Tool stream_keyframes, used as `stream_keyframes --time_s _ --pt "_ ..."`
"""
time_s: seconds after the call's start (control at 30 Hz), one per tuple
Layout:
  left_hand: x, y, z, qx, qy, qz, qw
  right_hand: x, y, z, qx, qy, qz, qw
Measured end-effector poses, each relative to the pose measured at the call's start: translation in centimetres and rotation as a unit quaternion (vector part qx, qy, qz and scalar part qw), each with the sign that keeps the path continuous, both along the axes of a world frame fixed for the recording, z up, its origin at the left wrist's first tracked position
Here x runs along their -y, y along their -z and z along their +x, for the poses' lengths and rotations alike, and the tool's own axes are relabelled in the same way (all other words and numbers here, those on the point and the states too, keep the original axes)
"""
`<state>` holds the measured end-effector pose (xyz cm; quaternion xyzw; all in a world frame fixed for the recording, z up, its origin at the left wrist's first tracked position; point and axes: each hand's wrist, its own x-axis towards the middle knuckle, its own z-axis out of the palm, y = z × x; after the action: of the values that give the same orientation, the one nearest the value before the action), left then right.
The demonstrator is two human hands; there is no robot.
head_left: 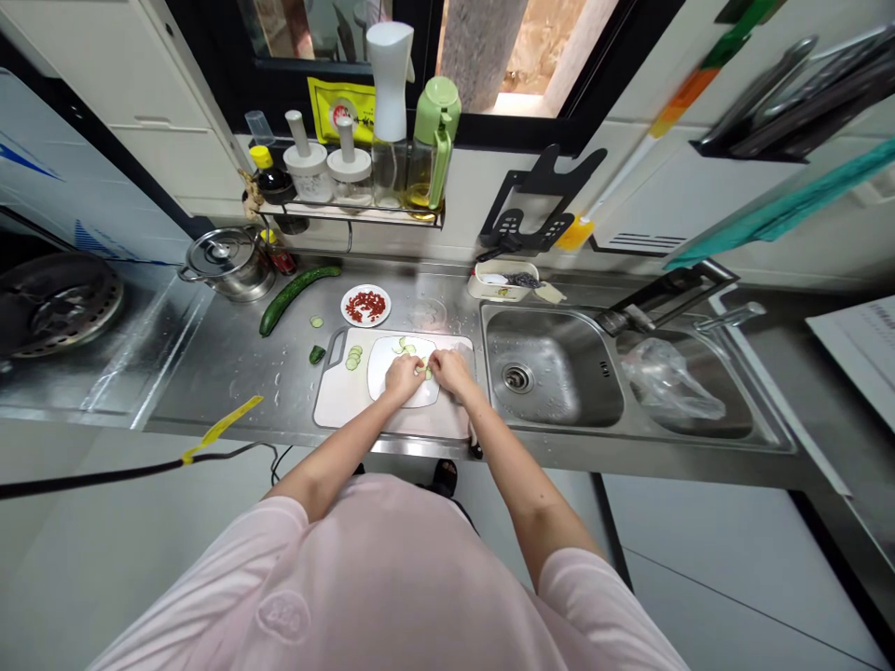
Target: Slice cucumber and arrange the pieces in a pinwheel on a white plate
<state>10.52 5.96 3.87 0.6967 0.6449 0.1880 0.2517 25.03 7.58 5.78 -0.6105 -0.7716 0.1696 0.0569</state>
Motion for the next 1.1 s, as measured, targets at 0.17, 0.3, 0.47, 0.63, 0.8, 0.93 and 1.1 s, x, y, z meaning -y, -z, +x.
stream_keyframes --time_s 0.17,0.3,0.47,0.63,0.8,0.93,1.1 --pt "0.1 0.1 -0.1 -0.026 0.008 -0.002 1.0 0.1 0.1 -0.2 0.022 -0.009 0.0 1.0" --pt "0.0 0.2 -0.3 -0.031 0.014 0.003 0.999 0.2 0.2 -0.3 0.03 -0.019 0.005 0.999" --pt "0.0 0.1 -0.2 -0.031 0.024 0.002 0.999 0.1 0.1 -0.4 0.044 -0.019 0.011 0.999" --pt "0.1 0.3 -0.3 -0.015 0.04 0.007 0.999 0.3 0.1 -0.3 0.045 -0.02 0.02 0.999" --pt "0.3 0.8 -0.6 0.002 0.058 0.021 0.998 0.4 0.1 -0.1 0.04 -0.019 0.023 0.999" --pt "0.7 1.1 -0.7 0.012 0.07 0.057 0.996 0.5 0.2 0.0 0.042 -0.012 0.035 0.998" --pt "0.8 1.1 -0.7 0.006 0.083 0.075 0.994 0.7 0.4 0.3 0.036 -0.014 0.044 0.998"
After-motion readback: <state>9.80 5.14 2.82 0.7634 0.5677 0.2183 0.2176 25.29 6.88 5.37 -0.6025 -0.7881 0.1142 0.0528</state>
